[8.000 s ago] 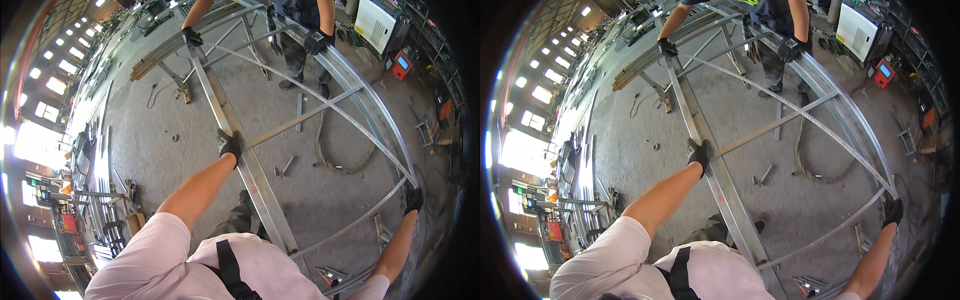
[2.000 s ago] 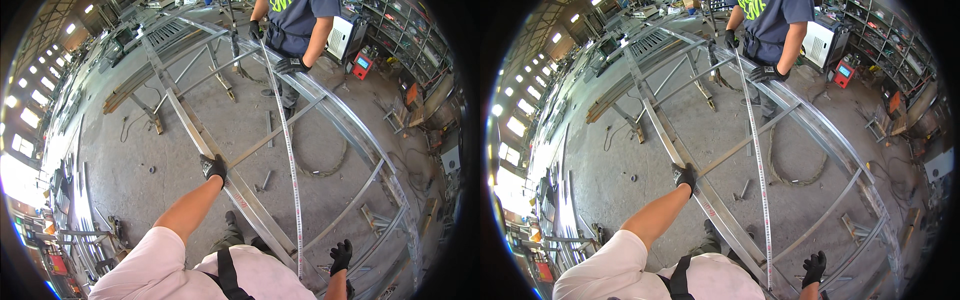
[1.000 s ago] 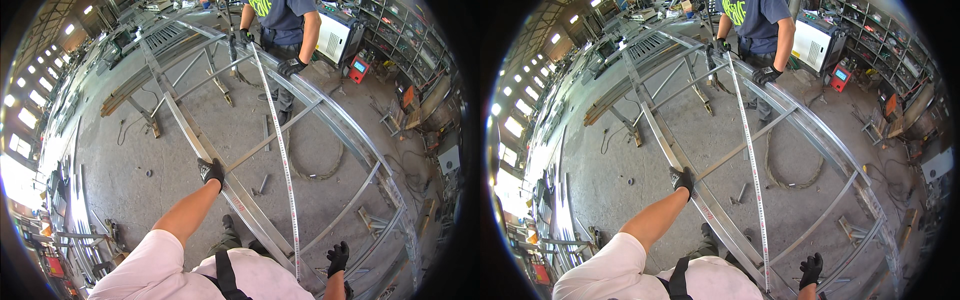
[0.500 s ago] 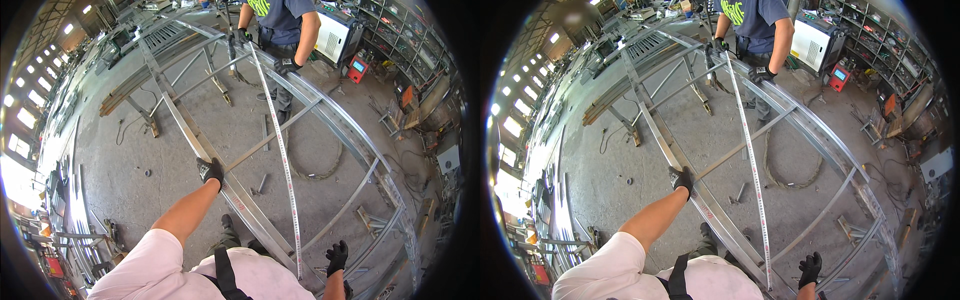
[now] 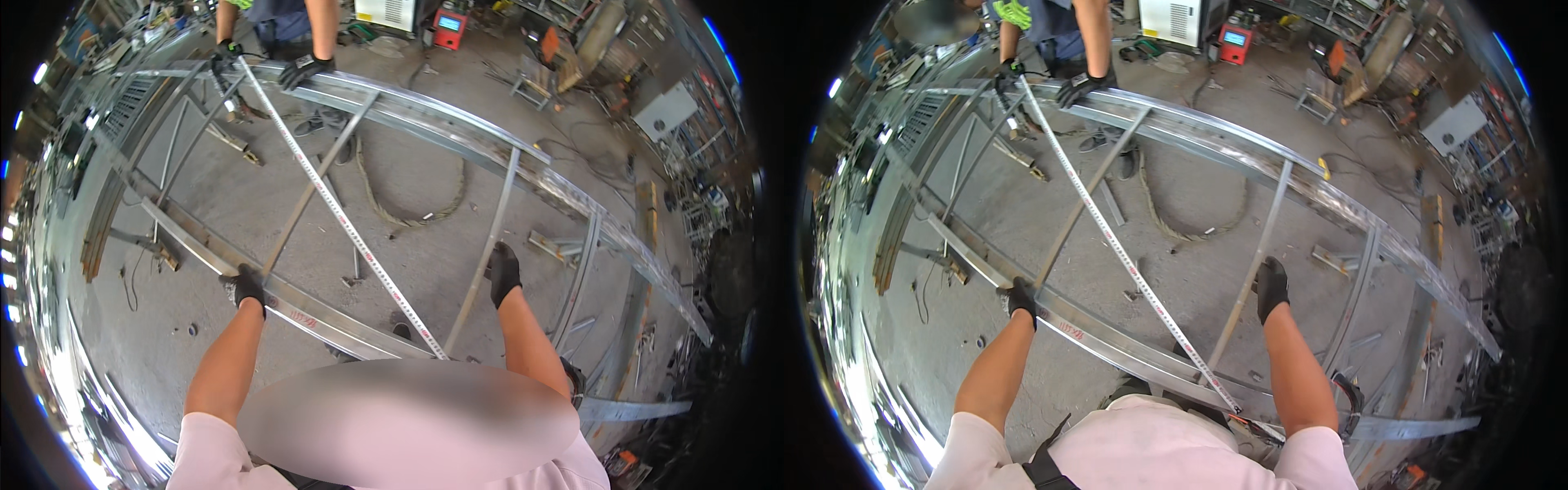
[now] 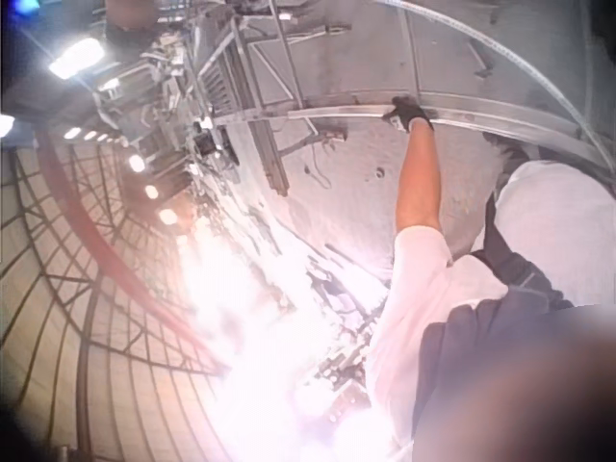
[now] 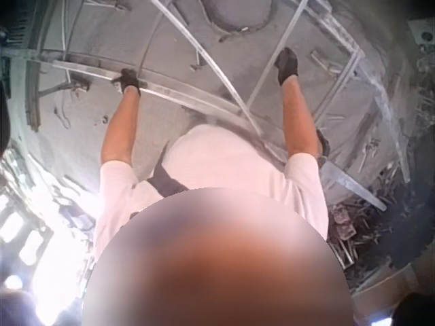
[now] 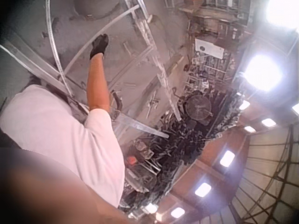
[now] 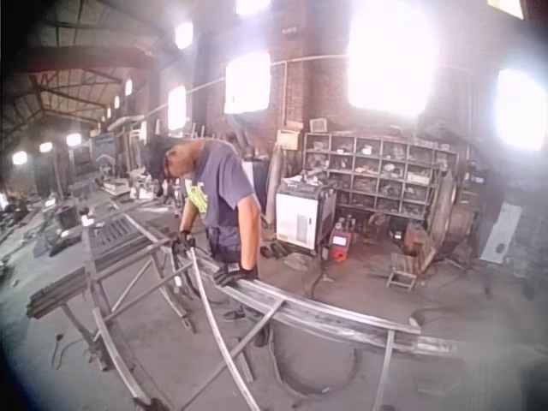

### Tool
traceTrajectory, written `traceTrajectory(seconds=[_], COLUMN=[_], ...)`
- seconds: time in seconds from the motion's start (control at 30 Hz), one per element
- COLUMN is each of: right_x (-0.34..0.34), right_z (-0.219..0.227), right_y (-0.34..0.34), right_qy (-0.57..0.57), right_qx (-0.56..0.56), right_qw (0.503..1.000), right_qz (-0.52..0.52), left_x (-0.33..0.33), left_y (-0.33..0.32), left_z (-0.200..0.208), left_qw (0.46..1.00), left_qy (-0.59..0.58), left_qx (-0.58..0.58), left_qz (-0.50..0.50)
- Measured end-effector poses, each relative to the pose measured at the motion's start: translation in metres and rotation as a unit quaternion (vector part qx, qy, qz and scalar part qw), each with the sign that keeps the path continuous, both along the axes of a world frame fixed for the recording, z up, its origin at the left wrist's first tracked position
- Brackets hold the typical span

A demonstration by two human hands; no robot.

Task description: The person aligns metal bars on a frame, measures with a tape measure, and uses a handheld welding tool to tack weld joints. The person repeats measuring and welding steps on different sections of the frame.

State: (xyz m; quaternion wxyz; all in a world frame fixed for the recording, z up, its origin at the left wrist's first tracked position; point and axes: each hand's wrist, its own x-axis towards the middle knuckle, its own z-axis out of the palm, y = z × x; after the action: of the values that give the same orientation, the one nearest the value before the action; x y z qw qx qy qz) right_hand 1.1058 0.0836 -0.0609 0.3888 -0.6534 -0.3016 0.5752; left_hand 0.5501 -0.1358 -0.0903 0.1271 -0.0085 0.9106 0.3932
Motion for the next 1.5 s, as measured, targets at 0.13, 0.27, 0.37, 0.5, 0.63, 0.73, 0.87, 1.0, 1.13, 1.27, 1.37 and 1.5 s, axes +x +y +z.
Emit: traceTrajectory(seconds=[0.13,0.27,0.37,0.5,0.63,0.73,0.87,1.0,1.13,1.27,1.37,1.5], right_x=[-0.007,-0.032,-0.041,-0.041,-0.043,-0.045,-0.043,-0.044,-0.05,-0.047,-0.044,-0.045], right_z=[0.038,0.043,0.035,0.027,0.029,0.03,0.027,0.018,0.011,0.008,0.009,0.016], right_y=[0.019,0.02,0.017,0.014,0.014,0.014,0.01,0.007,0.007,0.009,0.007,0.003], right_qy=[0.203,0.128,0.117,0.109,0.112,0.106,0.11,0.097,0.103,0.08,0.097,0.075], right_qx=[-0.041,-0.066,-0.073,-0.067,-0.069,-0.07,-0.088,-0.067,-0.076,-0.054,-0.056,-0.04], right_qw=[0.977,0.99,0.99,0.992,0.991,0.992,0.99,0.992,0.992,0.995,0.993,0.996], right_qz=[-0.04,0.014,0.017,0.005,-0.001,-0.006,-0.015,-0.044,-0.018,-0.037,-0.035,-0.008], left_x=[0.005,0.013,0.012,0.006,0.008,0.008,-0.008,-0.032,-0.026,-0.007,0.004,0.008], left_y=[0.004,0.004,0.005,0.005,0.003,0.001,-0.007,-0.012,-0.015,-0.005,0.0,-0.004], left_z=[0.015,0.024,0.026,0.02,0.02,0.017,-0.008,-0.041,-0.041,-0.018,-0.002,0.009], left_qw=[0.999,1.0,1.0,0.999,1.0,1.0,0.991,0.961,0.999,0.996,0.998,0.999], left_qy=[-0.042,-0.003,-0.025,-0.044,-0.027,-0.031,-0.087,-0.179,0.041,-0.052,-0.013,-0.01], left_qx=[0.015,-0.019,-0.001,-0.005,0.007,0.006,0.098,0.205,-0.033,0.071,0.049,0.043], left_qz=[0.007,-0.002,-0.006,-0.001,0.004,0.001,0.003,0.048,0.01,0.026,0.021,0.006])
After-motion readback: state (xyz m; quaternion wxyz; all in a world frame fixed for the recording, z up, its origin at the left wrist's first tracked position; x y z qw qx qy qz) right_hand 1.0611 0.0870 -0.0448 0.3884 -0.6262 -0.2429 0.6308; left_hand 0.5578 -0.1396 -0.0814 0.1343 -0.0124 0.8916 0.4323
